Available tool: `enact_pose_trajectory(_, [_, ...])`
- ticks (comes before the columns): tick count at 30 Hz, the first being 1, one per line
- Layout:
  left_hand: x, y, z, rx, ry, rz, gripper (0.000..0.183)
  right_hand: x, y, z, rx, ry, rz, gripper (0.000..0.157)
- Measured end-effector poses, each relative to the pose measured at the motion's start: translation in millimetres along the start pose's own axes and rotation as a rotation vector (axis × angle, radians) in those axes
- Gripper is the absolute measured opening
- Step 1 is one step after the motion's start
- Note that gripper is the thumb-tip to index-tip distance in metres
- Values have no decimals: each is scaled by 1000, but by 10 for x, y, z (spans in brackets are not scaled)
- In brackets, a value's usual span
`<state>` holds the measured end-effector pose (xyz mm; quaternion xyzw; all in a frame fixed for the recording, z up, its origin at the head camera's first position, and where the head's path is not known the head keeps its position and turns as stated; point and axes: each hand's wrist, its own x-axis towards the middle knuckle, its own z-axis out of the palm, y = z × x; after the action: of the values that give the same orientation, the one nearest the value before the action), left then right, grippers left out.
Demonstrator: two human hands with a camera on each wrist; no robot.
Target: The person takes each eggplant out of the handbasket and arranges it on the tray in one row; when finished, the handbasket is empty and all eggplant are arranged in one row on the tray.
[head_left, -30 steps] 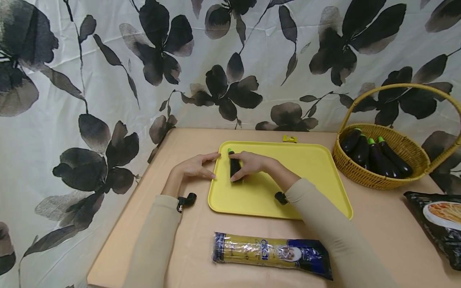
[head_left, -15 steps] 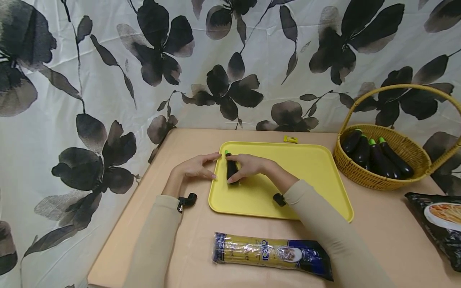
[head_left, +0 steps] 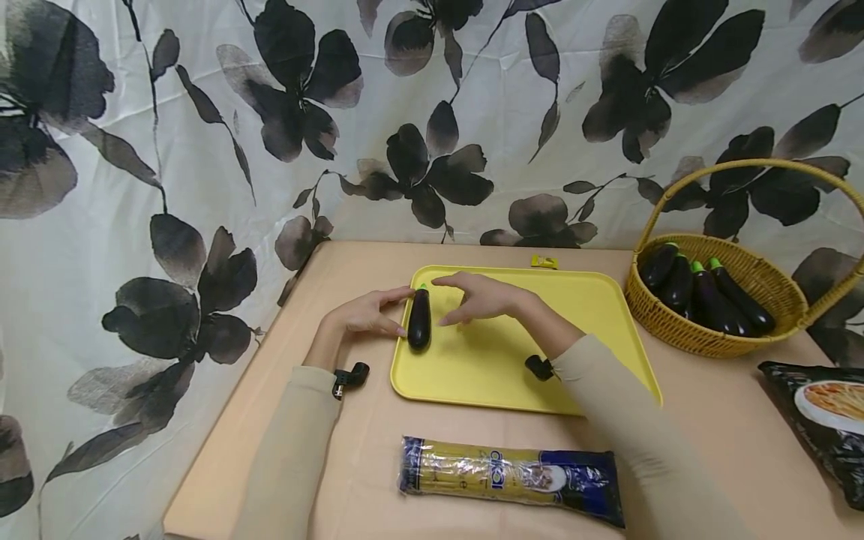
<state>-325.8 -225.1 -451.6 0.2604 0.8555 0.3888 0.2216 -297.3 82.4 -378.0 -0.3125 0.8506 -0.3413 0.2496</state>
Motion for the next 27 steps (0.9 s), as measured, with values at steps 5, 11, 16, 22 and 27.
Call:
enact_pose_trajectory(5, [17,53,0,-9,-1,-5,96,-291,-51,-263,-66,123,-65,86])
enact_pose_trajectory(11, [44,113,-15,-6,-1,-11,97,-740,-71,-559,-38,215,-101,83])
enact_pose_trajectory(16, [40,126,-34,4,-5,-18,97,-1076,-13,-676,-53,296,-116,80])
enact_pose_trajectory(22, [45,101,-38,-4,-5,-10,97,-1406,118,-716,-71,410,-124,77])
enact_pose_trajectory(27, [44,81,-43,-1,-2,1,97,-1660,140,-743,-46,503,-74,77])
